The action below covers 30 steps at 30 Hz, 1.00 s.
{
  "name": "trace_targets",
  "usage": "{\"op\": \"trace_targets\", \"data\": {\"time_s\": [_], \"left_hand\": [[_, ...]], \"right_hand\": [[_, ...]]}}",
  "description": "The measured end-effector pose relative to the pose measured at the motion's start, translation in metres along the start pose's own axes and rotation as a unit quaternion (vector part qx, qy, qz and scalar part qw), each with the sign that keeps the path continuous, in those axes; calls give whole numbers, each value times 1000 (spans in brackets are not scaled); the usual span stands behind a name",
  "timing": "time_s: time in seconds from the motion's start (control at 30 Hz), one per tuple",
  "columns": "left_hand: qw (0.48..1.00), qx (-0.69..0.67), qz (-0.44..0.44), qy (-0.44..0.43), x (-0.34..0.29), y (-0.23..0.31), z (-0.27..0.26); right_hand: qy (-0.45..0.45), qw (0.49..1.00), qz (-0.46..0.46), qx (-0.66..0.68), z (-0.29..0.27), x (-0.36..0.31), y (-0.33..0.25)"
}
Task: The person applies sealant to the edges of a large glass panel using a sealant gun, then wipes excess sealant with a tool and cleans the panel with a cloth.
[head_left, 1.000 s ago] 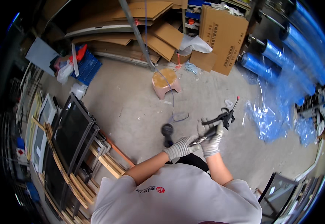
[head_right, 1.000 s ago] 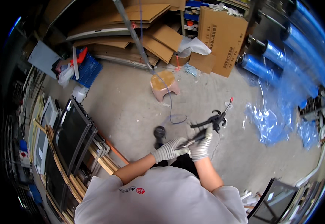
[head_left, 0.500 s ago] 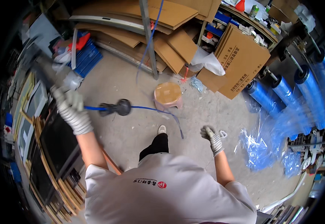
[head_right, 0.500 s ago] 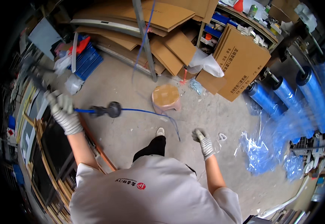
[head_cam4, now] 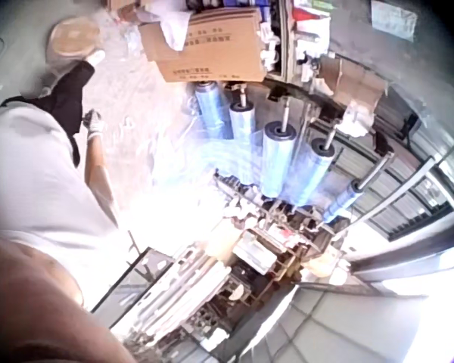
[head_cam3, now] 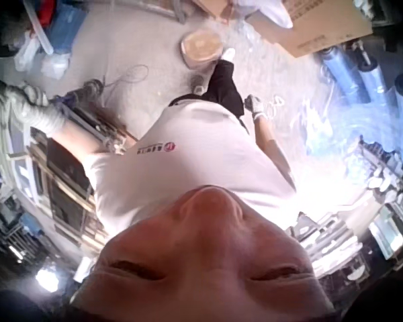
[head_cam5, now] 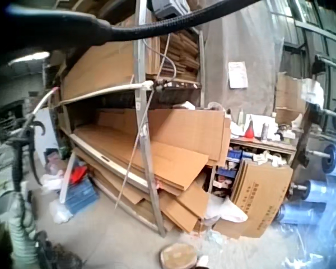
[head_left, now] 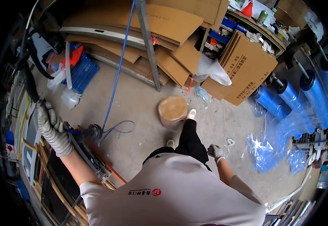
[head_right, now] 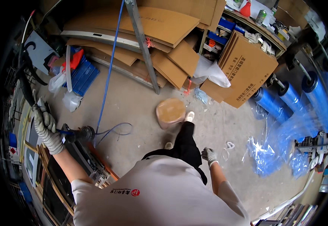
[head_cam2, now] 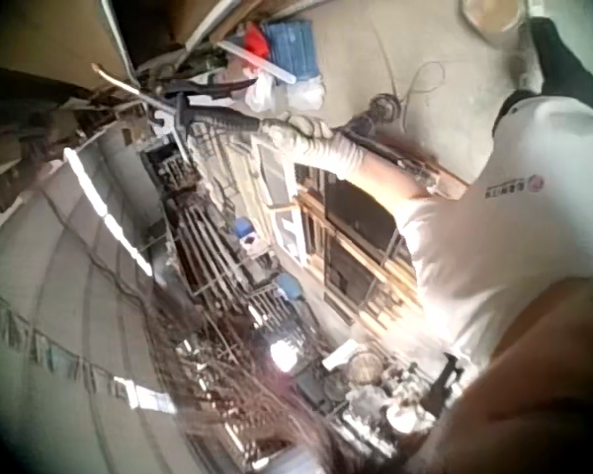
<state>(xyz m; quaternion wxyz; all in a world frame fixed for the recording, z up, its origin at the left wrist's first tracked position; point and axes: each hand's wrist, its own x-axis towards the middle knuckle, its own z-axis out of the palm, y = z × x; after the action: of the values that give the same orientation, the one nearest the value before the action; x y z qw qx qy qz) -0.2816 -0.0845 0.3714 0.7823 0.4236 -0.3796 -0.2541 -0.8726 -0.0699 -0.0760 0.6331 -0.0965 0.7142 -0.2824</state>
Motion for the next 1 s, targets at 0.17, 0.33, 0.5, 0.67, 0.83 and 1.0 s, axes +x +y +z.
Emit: {"op": "trace_targets", "data": {"time_s": [0.17,0.33,0.5,0.67,0.83,1.0], "left_hand": [[992,117,43,11,29,-44,48],[983,133,122,45,57,-86,80],[992,117,33,-35,90,-84,139],[994,-3,66,-92,143,-88,220],[969,-118,138,-165,228,-92,313],[973,-168,118,-105,289,-153,385]], "right_hand": [[-69,993,-37,-84,21,26,-7],[-28,996,78,-31,34,48,-4],[-147,986,84,7,32,136,-28],[-151,984,-85,-42,61,141,-95],[-63,995,-58,-58,21,99,-114],[-6,997,-12,79,-60,114,-65]]}}
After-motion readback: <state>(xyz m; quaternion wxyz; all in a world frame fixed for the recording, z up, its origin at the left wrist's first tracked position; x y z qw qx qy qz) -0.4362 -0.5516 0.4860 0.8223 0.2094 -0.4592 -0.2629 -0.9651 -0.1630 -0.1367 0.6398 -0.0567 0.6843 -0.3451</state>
